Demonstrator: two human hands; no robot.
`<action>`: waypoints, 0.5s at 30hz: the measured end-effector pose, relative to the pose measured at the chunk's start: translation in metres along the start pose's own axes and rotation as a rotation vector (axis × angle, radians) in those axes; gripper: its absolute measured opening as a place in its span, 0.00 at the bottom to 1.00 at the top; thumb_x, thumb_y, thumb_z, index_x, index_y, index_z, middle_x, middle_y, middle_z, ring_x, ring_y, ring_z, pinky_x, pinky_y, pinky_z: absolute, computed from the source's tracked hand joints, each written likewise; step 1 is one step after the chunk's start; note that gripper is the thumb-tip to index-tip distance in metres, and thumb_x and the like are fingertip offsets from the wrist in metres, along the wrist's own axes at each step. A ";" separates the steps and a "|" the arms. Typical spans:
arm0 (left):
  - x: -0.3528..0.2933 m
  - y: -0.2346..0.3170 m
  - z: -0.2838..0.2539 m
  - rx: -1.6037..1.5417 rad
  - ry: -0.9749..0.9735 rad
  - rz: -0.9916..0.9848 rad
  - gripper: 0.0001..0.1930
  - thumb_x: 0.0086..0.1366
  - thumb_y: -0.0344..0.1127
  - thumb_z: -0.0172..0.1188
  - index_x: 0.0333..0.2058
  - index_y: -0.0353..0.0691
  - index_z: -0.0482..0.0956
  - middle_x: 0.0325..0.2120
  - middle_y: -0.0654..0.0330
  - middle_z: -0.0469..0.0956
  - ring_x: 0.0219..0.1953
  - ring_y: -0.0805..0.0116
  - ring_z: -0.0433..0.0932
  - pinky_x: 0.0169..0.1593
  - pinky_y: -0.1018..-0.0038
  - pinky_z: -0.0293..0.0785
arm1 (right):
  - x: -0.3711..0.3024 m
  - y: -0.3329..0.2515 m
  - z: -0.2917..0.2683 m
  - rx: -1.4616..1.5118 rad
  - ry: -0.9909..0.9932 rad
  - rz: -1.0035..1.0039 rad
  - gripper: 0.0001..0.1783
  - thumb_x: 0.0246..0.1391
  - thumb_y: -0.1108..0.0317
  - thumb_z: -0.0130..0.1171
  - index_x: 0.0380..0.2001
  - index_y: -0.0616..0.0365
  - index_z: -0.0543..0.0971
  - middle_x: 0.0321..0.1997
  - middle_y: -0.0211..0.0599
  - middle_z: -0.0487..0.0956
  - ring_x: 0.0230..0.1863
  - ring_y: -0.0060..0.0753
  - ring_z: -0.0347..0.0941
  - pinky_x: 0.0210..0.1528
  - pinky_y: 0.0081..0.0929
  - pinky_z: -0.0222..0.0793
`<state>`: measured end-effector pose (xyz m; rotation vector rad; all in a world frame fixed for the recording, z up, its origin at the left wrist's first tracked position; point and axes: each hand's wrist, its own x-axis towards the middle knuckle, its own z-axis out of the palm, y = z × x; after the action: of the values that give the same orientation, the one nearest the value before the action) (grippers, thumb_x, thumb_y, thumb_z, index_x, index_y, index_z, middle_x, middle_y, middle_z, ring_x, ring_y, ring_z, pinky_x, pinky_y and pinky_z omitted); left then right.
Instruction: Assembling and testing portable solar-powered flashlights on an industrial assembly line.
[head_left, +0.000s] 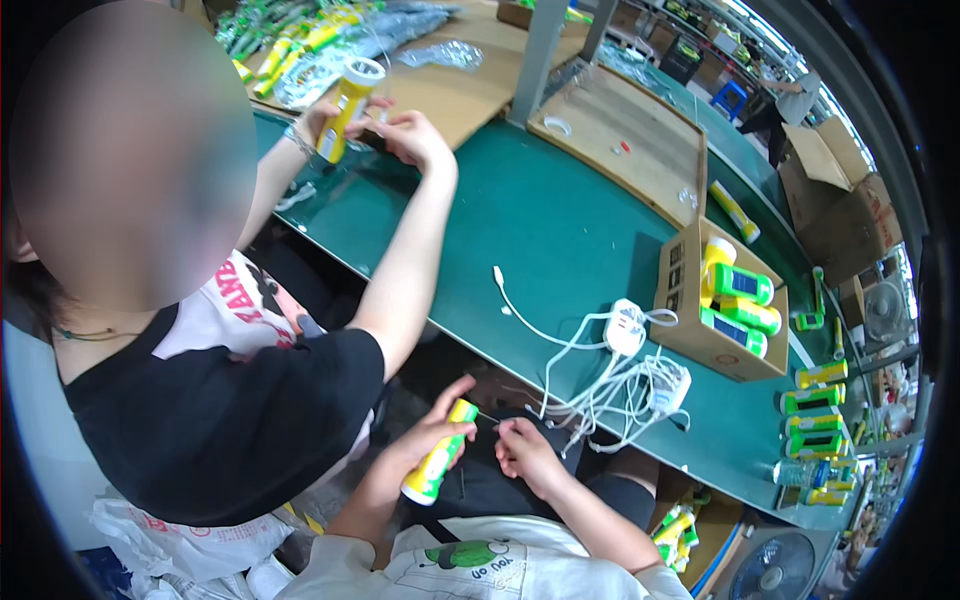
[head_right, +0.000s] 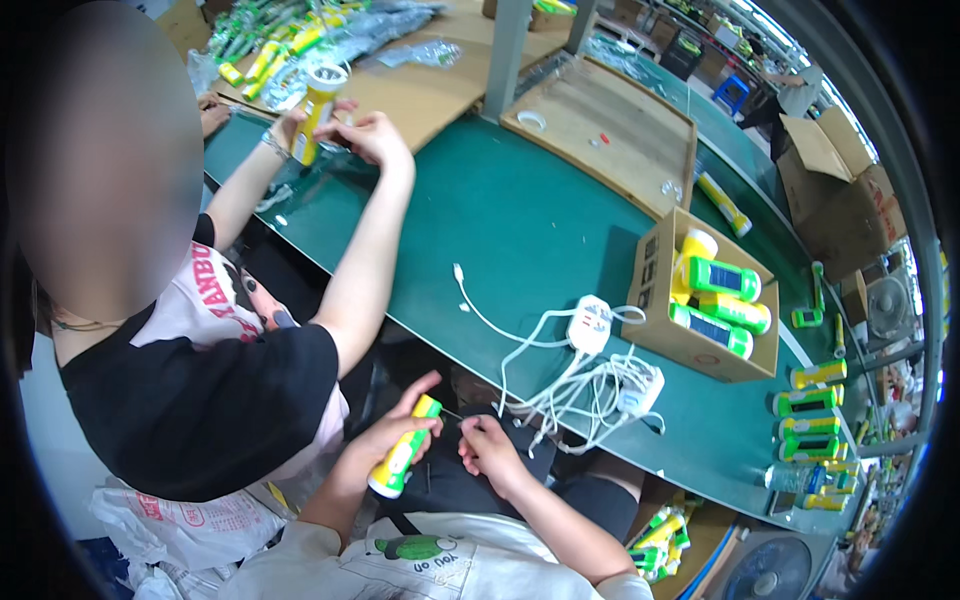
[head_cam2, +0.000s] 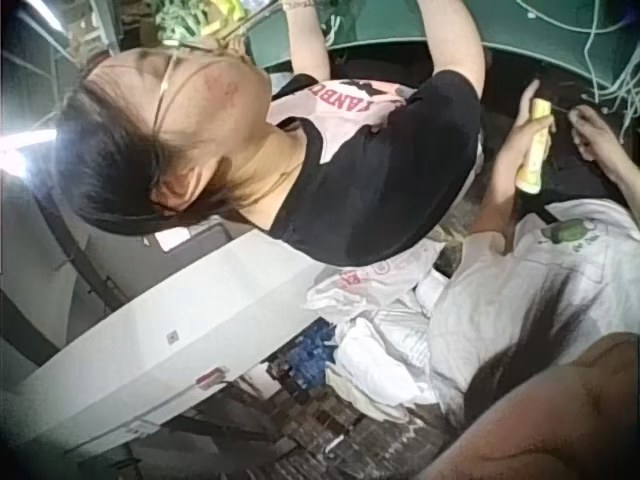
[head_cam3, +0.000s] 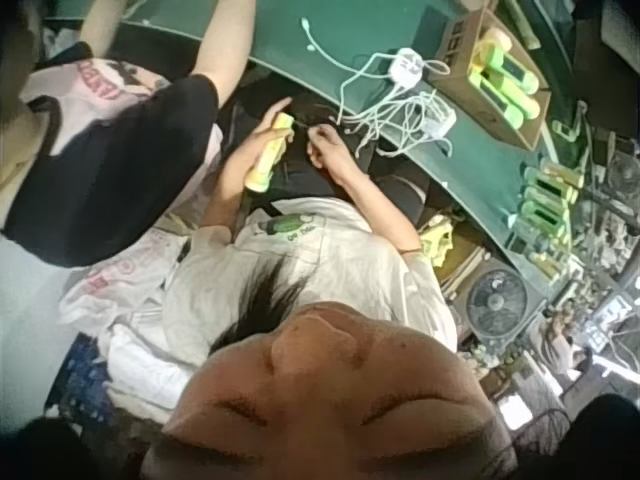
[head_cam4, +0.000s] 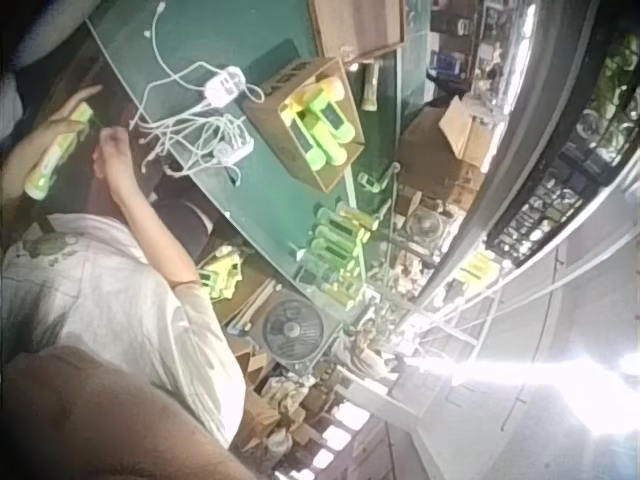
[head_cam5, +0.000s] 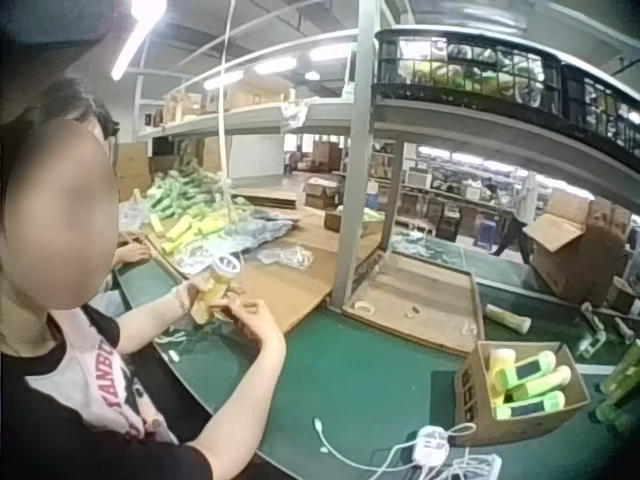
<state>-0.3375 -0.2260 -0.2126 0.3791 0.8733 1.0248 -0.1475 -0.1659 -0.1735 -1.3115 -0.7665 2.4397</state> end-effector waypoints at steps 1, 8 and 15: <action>-0.002 0.010 0.006 -0.012 -0.077 -0.007 0.34 0.62 0.36 0.55 0.63 0.56 0.48 0.29 0.56 0.71 0.16 0.72 0.71 0.17 0.77 0.69 | 0.000 0.004 0.005 -0.289 0.145 -0.198 0.09 0.63 0.63 0.46 0.35 0.57 0.66 0.21 0.29 0.69 0.18 0.18 0.62 0.18 0.15 0.57; -0.052 0.057 0.062 0.067 -0.116 0.127 0.18 0.68 0.47 0.47 0.51 0.48 0.58 0.29 0.57 0.69 0.18 0.74 0.70 0.18 0.80 0.68 | -0.061 -0.027 0.025 -1.042 0.090 -0.963 0.12 0.64 0.64 0.44 0.35 0.63 0.70 0.21 0.34 0.72 0.21 0.24 0.70 0.26 0.25 0.68; -0.052 0.104 0.093 0.561 -0.233 0.548 0.23 0.68 0.52 0.44 0.50 0.39 0.60 0.30 0.57 0.69 0.23 0.76 0.70 0.23 0.81 0.68 | -0.088 -0.098 0.027 0.511 -0.593 0.280 0.21 0.66 0.58 0.37 0.28 0.62 0.71 0.07 0.26 0.59 0.07 0.18 0.48 0.10 0.18 0.45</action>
<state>-0.3376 -0.2088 -0.0645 1.2398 0.8529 1.1879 -0.1228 -0.1353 -0.0451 -0.5329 -0.0300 3.0065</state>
